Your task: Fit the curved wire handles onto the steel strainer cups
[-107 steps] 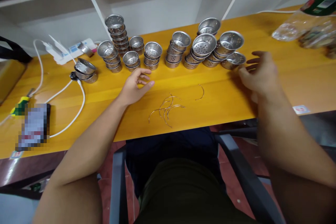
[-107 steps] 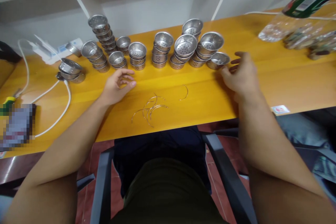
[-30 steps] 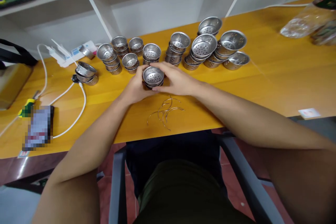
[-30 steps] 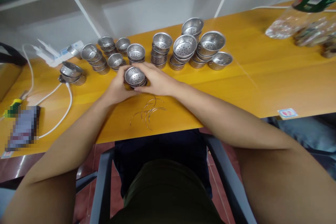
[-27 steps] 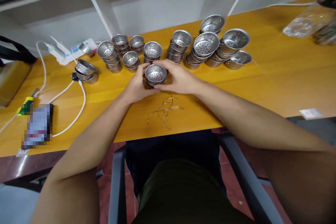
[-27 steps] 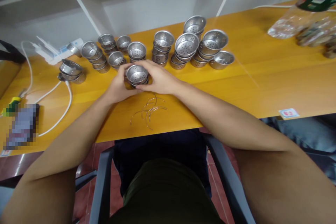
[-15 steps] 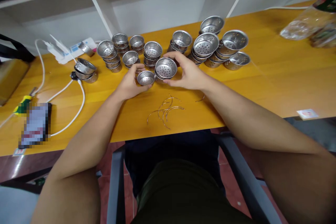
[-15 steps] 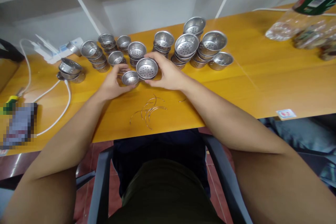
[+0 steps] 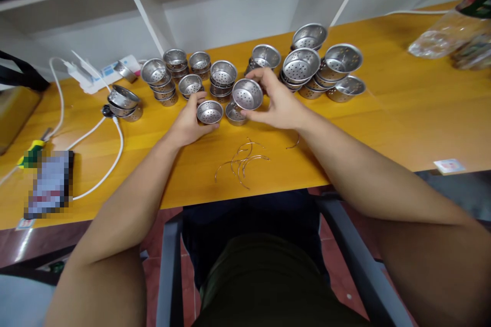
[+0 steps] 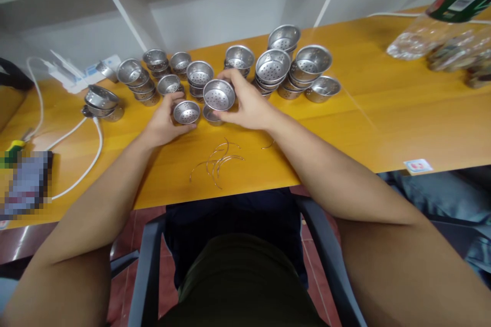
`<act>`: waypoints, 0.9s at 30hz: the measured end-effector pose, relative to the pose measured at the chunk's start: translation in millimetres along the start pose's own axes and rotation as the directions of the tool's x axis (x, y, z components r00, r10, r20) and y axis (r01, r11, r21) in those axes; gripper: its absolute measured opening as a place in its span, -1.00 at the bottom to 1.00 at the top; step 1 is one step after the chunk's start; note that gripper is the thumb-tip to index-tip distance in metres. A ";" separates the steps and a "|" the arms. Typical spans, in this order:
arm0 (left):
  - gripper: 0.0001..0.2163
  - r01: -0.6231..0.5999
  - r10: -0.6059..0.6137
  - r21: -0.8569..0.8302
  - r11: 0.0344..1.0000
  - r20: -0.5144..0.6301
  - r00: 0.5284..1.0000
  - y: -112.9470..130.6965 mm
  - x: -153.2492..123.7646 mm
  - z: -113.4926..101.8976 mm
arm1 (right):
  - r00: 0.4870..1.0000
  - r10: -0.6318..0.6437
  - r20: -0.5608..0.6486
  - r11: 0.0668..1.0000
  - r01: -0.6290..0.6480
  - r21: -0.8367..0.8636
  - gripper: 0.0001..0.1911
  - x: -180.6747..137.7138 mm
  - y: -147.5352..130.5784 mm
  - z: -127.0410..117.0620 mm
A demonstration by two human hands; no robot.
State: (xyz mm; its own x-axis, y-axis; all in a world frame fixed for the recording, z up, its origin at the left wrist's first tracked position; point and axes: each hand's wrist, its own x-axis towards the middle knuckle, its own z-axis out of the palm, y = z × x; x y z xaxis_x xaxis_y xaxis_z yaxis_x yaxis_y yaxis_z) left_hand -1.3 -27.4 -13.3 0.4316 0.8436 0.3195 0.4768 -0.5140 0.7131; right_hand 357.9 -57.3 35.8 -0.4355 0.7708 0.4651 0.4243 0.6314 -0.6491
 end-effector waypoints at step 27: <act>-0.02 -0.206 0.213 0.057 0.977 -0.152 0.965 5.8 7.3 7.6 | 0.853 0.057 0.518 0.969 0.078 -0.234 -0.89 -21.2 -64.3 -42.8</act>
State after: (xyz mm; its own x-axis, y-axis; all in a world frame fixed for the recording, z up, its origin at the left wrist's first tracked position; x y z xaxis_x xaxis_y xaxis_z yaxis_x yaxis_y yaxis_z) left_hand 10.5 -25.4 -11.5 0.4014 0.7286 0.5550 0.4207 -0.6849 0.5948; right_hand 373.8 -110.5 93.5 -0.7592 0.6491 0.0480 0.5630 0.6919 -0.4521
